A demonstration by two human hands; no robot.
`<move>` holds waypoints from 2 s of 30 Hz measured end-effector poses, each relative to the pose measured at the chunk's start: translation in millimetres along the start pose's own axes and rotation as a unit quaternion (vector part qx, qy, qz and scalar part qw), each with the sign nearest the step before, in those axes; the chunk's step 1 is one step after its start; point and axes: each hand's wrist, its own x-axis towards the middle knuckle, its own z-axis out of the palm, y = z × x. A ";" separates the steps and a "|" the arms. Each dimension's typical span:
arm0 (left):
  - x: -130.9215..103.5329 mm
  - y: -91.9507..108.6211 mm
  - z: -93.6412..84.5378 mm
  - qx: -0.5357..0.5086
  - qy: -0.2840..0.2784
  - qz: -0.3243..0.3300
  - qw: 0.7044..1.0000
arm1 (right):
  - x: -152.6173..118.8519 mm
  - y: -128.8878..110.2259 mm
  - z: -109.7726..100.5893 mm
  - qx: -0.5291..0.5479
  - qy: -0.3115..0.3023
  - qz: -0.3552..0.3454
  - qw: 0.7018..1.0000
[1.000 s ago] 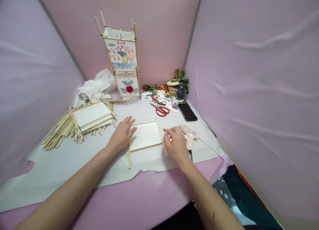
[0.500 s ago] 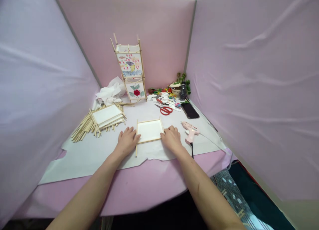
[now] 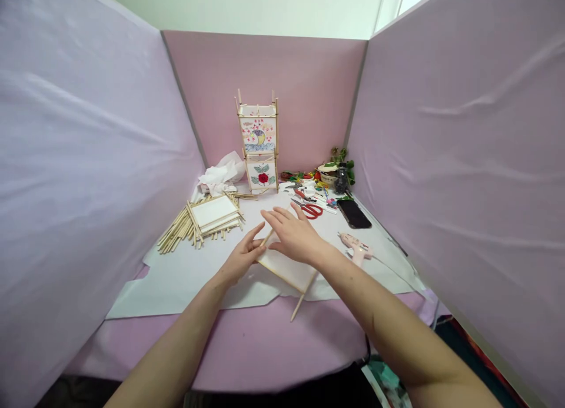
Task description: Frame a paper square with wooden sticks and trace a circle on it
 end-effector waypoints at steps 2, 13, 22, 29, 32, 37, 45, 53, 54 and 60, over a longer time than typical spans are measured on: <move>-4.3 5.0 -3.8 -0.035 -0.042 -0.016 0.998 | 19.5 1.3 -9.7 0.000 -0.089 -0.024 0.996; 4.3 11.1 -81.5 -0.116 0.114 0.072 0.984 | -15.6 52.4 14.1 0.175 -0.098 0.341 0.918; 18.5 -19.4 -45.9 0.234 0.252 0.111 0.932 | -47.1 34.9 66.2 0.121 -0.053 0.357 0.925; 44.9 -34.6 -2.2 0.477 0.051 0.092 0.872 | -21.7 34.3 93.6 0.120 -0.149 0.283 0.940; 52.8 -43.1 -2.5 0.527 0.011 0.053 0.848 | -24.7 35.9 106.3 0.129 -0.174 0.282 0.935; 53.6 -46.8 -4.9 0.554 -0.001 0.032 0.832 | -28.9 38.4 110.4 0.132 -0.179 0.278 0.934; 50.6 -38.1 -6.8 0.492 0.084 0.082 0.863 | -20.4 29.2 86.0 0.139 -0.139 0.255 0.947; 44.4 -52.1 -18.5 0.382 0.171 0.093 0.904 | -8.4 9.7 98.7 0.197 -0.179 0.154 0.952; 44.8 -54.2 -20.0 0.372 0.170 0.091 0.908 | -7.9 9.6 99.6 0.199 -0.183 0.150 0.951; 45.2 -57.6 -24.1 0.338 0.170 0.091 0.921 | -7.2 4.0 93.6 0.197 -0.146 0.117 0.962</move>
